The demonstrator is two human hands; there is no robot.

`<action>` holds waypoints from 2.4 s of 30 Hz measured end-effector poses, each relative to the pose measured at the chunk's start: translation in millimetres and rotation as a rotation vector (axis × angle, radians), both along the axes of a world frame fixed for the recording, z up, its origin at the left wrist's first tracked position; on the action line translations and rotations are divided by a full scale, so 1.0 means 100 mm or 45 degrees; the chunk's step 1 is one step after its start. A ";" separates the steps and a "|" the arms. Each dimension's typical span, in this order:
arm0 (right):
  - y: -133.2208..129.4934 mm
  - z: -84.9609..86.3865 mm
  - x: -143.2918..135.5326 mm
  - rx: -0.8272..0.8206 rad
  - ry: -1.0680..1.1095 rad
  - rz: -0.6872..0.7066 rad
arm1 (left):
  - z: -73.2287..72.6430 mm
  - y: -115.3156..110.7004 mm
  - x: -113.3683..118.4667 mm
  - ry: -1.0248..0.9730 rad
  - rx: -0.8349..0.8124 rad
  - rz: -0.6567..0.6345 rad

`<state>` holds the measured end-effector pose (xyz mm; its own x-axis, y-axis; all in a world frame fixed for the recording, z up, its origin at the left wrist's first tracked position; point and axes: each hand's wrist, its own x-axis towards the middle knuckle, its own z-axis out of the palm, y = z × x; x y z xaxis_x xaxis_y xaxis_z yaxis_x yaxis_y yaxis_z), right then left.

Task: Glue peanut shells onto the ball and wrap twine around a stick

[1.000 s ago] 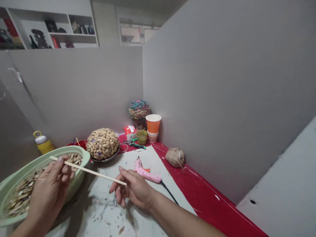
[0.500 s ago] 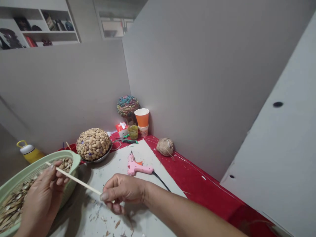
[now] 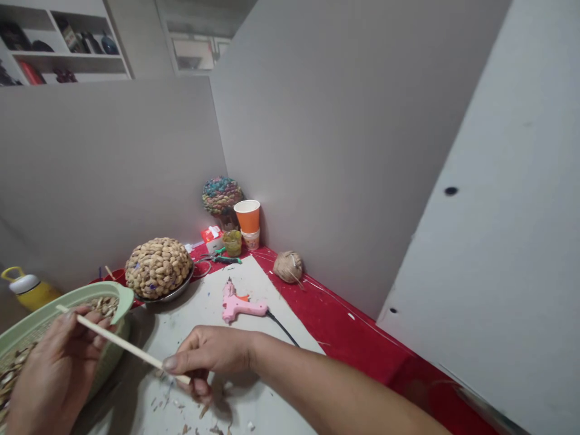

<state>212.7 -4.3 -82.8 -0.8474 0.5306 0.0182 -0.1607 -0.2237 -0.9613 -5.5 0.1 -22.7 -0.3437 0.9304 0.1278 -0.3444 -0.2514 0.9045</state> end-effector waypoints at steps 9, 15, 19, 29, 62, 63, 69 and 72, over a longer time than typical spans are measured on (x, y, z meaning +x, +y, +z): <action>0.18 0.24 0.26 0.796 -0.609 -0.854 | -0.37 -0.07 0.15 0.339 -0.137 -0.366; 0.40 0.45 1.23 1.031 -1.217 -1.470 | -0.48 -0.12 0.24 0.404 -0.415 -0.697; 0.54 0.12 1.52 0.988 -1.630 -1.506 | -0.47 -0.12 0.26 0.437 -0.491 -0.826; 0.60 0.00 1.63 1.030 -1.358 -1.658 | -0.59 -0.08 0.25 0.556 -0.562 -0.960; -0.18 0.24 0.08 0.702 -0.287 -0.821 | -0.43 -0.14 0.17 0.095 -0.433 -1.110; -0.17 0.21 0.11 0.610 -0.308 -0.819 | -0.43 -0.13 0.17 0.107 -0.422 -1.083; -0.17 0.11 0.30 0.482 -0.335 -0.912 | -0.42 -0.12 0.16 0.220 -0.388 -0.951; -0.24 0.23 0.35 0.560 -0.246 -1.056 | -0.43 -0.10 0.17 0.269 -0.374 -0.911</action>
<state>248.2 -28.1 -59.9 -0.2139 0.9420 0.2585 0.0645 0.2777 -0.9585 11.0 -10.1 -65.4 0.3529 0.9217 -0.1608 -0.1462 0.2241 0.9635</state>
